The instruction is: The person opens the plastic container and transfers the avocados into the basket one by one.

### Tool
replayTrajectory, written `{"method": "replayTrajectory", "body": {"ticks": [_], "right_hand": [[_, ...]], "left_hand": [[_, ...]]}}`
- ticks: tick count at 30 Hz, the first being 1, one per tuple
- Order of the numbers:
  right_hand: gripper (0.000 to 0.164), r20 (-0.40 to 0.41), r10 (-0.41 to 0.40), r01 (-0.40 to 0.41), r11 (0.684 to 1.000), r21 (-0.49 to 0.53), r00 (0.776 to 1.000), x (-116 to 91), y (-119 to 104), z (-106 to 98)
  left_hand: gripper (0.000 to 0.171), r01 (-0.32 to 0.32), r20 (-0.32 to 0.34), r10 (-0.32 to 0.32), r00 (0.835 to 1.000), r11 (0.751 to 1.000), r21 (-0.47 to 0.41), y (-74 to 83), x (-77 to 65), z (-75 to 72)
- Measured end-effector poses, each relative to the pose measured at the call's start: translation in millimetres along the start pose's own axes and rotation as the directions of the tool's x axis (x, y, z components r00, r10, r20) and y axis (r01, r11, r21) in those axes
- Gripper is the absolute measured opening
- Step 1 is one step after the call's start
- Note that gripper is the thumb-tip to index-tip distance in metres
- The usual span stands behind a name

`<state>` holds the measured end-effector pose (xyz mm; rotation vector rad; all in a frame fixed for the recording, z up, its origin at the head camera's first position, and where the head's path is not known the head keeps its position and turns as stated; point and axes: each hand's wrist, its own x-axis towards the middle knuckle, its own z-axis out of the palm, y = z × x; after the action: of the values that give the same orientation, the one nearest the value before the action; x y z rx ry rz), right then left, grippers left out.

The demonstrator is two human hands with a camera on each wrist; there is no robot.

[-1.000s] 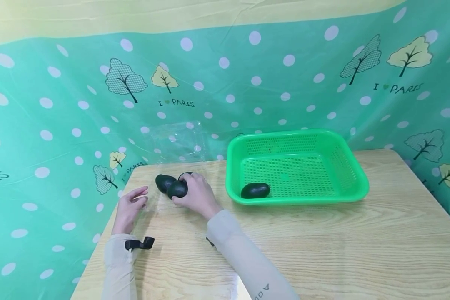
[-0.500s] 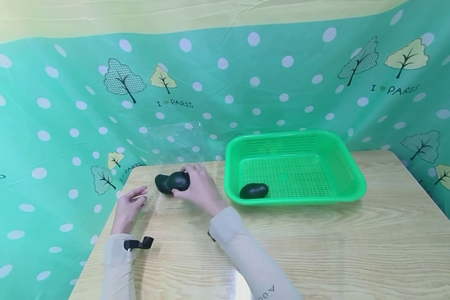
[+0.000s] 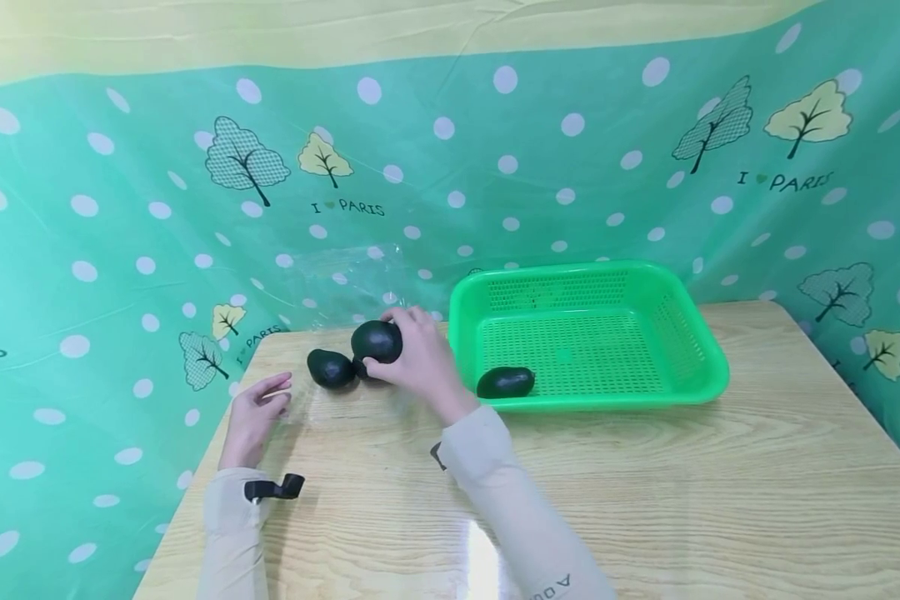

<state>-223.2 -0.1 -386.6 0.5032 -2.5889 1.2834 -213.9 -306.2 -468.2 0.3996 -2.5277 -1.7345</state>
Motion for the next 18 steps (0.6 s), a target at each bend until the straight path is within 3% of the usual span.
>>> {"method": "replayTrajectory", "body": {"ticks": [4,18], "right_hand": [[0.058,-0.020,-0.021,0.022,0.999,0.028,1.000,-0.8,2.7,-13.3],[0.059,-0.118,0.014,-0.005,0.997,0.083,0.993,-8.2,22.7,-49.0]], "left_hand": [[0.049,0.000,-0.004,0.000,1.000,1.000,0.006,-1.6,0.6,0.7],[0.048,-0.010,-0.010,0.010,1.000,1.000,0.008,1.3,-1.4,0.9]]}}
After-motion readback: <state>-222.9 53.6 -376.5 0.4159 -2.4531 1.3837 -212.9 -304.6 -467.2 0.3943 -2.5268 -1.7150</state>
